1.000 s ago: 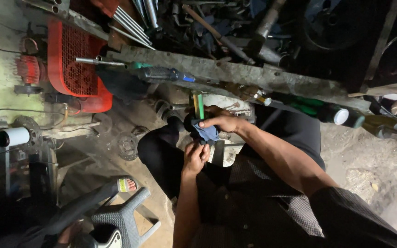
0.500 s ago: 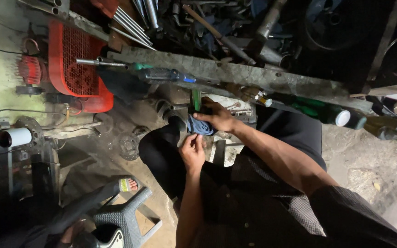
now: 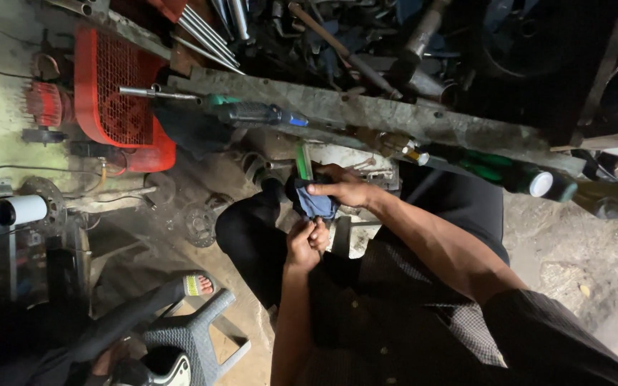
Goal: Cleaning and inspecting motorcycle engine components using a rag and a screwdriver.
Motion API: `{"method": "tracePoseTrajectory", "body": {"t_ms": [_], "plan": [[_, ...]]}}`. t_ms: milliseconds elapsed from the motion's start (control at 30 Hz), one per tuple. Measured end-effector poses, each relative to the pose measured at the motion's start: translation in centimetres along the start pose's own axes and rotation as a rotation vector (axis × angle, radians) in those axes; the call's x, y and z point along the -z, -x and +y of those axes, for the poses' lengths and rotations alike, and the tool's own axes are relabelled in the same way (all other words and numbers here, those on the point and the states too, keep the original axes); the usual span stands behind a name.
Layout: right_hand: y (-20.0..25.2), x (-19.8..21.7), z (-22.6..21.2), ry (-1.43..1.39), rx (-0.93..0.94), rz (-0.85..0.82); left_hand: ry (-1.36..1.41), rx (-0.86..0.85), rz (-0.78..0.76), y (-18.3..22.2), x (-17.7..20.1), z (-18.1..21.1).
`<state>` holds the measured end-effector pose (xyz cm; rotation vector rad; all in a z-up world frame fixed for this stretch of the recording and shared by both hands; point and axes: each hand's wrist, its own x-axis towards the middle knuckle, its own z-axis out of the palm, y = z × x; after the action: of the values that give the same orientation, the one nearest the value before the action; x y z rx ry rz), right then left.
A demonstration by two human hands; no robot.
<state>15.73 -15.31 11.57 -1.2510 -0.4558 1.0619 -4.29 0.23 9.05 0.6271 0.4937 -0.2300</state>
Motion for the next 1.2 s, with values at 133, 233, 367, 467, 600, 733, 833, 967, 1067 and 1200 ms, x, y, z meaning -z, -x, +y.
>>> {"method": "tracePoseTrajectory", "body": {"t_ms": [133,233,367,467,600,733,833,967,1067,1200], "plan": [[0.4,-0.7,-2.1,0.098,-0.142,0.108,0.101,-0.004,-0.072,-0.5,-3.3,0.9],[0.9,-1.2,-3.1,0.309,-0.030,0.185,0.014,-0.030,0.032,-0.6,-3.9,1.3],[0.9,-1.5,-2.9,0.390,0.328,0.368,-0.189,-0.108,0.135,-0.5,-4.7,1.8],[0.9,-1.3,-3.8,0.343,0.279,0.411,-0.299,-0.162,0.221,-0.8,-5.2,2.0],[0.8,-1.7,-4.1,0.112,0.266,0.430,-0.253,-0.180,0.273,-1.0,-4.8,1.4],[-1.7,-1.1,2.1,-0.202,-0.083,0.524,-0.234,-0.177,0.270,-1.0,-5.8,0.5],[-2.1,-0.3,2.8,0.110,0.207,0.468,-0.516,-0.204,0.280,-1.1,-5.3,-0.1],[-2.3,-0.9,2.6,-0.095,0.210,0.505,-0.511,-0.102,0.332,0.1,-5.3,-0.2],[-3.5,-0.4,4.9,-0.221,0.178,0.649,-0.674,-0.121,0.272,1.3,-7.5,0.8],[-3.8,0.0,6.0,-0.580,0.309,0.761,-0.851,-0.059,0.292,2.6,-9.8,1.7]]}}
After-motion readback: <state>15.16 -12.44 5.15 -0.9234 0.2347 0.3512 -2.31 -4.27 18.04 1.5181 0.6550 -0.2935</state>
